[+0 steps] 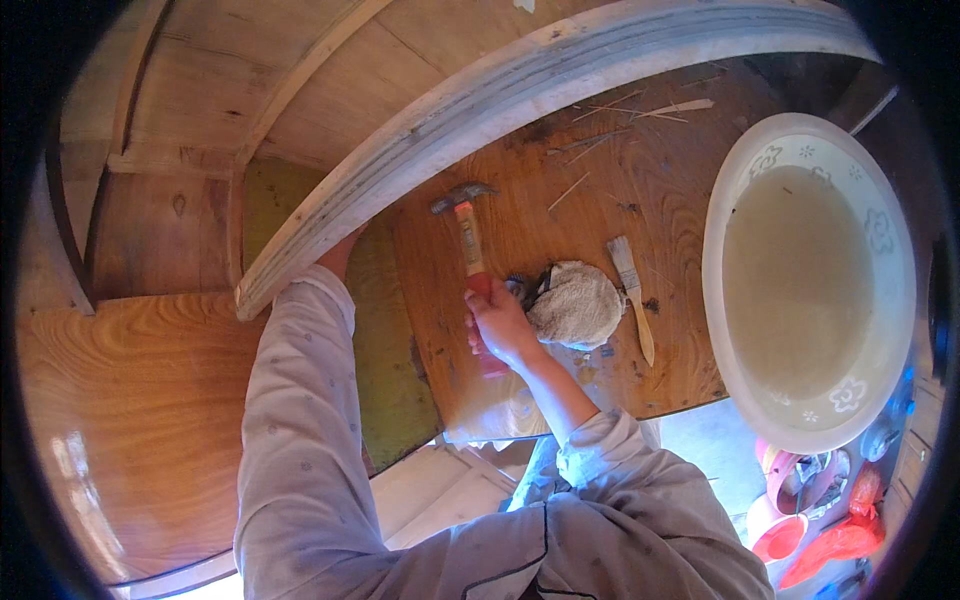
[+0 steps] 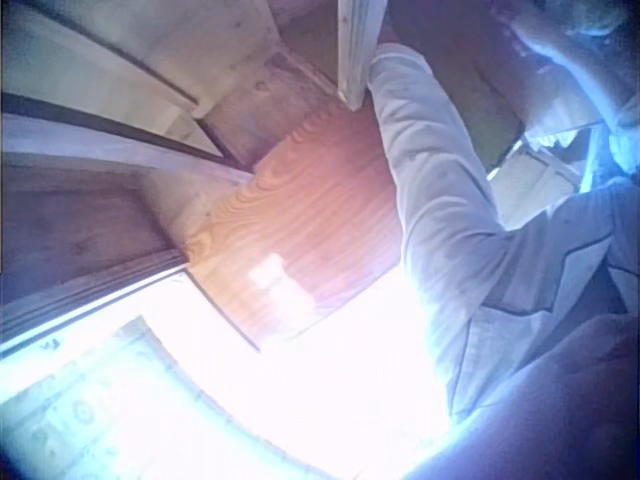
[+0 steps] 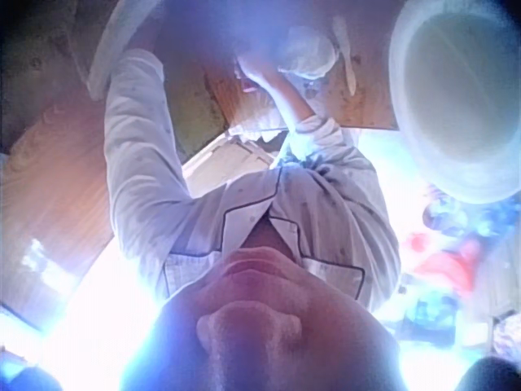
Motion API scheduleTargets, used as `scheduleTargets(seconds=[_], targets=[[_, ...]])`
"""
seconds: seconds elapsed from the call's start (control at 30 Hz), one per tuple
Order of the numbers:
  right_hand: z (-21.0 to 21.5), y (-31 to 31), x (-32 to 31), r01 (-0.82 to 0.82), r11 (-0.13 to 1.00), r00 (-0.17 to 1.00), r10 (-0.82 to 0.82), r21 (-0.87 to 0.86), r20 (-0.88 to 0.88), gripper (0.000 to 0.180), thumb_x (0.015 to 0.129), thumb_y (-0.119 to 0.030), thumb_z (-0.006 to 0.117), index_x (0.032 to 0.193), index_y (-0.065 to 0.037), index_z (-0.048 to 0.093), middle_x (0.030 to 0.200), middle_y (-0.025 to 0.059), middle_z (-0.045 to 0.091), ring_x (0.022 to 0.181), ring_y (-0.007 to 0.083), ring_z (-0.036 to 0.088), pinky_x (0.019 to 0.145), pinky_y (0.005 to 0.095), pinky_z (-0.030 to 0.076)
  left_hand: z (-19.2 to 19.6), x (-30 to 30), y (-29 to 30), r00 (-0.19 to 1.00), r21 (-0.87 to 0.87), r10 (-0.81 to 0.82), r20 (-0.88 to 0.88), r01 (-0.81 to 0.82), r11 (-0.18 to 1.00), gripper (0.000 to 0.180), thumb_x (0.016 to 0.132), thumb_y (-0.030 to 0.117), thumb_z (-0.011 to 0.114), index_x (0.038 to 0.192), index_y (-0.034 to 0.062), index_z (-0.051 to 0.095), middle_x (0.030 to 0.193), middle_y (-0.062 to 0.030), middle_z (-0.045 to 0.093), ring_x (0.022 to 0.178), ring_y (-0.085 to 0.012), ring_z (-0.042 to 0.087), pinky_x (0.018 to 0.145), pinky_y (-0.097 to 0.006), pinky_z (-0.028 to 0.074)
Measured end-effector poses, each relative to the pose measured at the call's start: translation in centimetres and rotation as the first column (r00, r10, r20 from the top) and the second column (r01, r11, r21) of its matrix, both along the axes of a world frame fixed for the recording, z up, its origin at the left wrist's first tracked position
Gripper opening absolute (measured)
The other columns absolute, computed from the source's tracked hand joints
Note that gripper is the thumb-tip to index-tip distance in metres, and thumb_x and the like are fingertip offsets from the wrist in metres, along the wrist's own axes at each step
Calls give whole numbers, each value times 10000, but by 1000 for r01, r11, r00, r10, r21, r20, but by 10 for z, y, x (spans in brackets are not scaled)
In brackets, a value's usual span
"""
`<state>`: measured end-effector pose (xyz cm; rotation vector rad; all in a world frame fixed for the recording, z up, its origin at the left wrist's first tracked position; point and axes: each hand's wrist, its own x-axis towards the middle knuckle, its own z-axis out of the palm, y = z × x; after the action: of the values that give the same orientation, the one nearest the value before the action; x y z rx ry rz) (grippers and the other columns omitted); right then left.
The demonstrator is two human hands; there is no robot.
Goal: The person brushes a liquid inside a wooden cabinet, retrieves a hammer and nails from a shelf, hammers a wooden strip into place inside the cabinet, and wipes the interior surface with a cloth.
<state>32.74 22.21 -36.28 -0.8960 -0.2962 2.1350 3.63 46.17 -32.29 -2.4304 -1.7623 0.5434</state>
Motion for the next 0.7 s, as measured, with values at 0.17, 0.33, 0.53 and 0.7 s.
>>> scheduleTargets(seconds=[0.17, 0.33, 0.53, 0.7], targets=[[16, 2, -15, 4, 1000, 999, -4, 8, 37, 200, 940, -195, 477, 1106, -100, 420, 674, 25, 471, 452, 126, 464, 390, 284, 399, -15, -10, 5, 998, 95, -33, -52, 38, 995, 164, 733, 88, 609, 875, 119, 685, 893, -154, 658, 807, -336, 632, 719, -438, 502], [1, 21, -33, 123, 990, 990, -128, 65, 67, 195, 936, -182, 477, 1093, -80, 426, 680, 32, 475, 448, 130, 462, 390, 292, 400, -22, 48, 27, 990, 241, -120, 80, 98, 966, 161, 724, 91, 604, 839, 135, 708, 861, -157, 659, 794, -347, 629, 742, -441, 499], [15, 23, -79, 132, 988, 991, -133, 85, 12, 210, 932, -181, 476, 1078, -38, 426, 678, 51, 478, 447, 148, 469, 393, 310, 403, -27, -15, 35, 955, 350, -133, -265, 223, 910, 165, 716, 85, 600, 809, 143, 724, 841, -134, 669, 802, -319, 635, 763, -435, 482], [7, 39, -82, 211, 974, 970, -219, 86, 102, 230, 918, -199, 465, 1036, -1, 457, 677, 116, 548, 496, 212, 554, 463, 374, 472, -21, 47, 13, 932, 243, -65, -356, 160, 957, 171, 713, 70, 587, 777, 150, 724, 837, -107, 681, 828, -283, 643, 848, -414, 417]])
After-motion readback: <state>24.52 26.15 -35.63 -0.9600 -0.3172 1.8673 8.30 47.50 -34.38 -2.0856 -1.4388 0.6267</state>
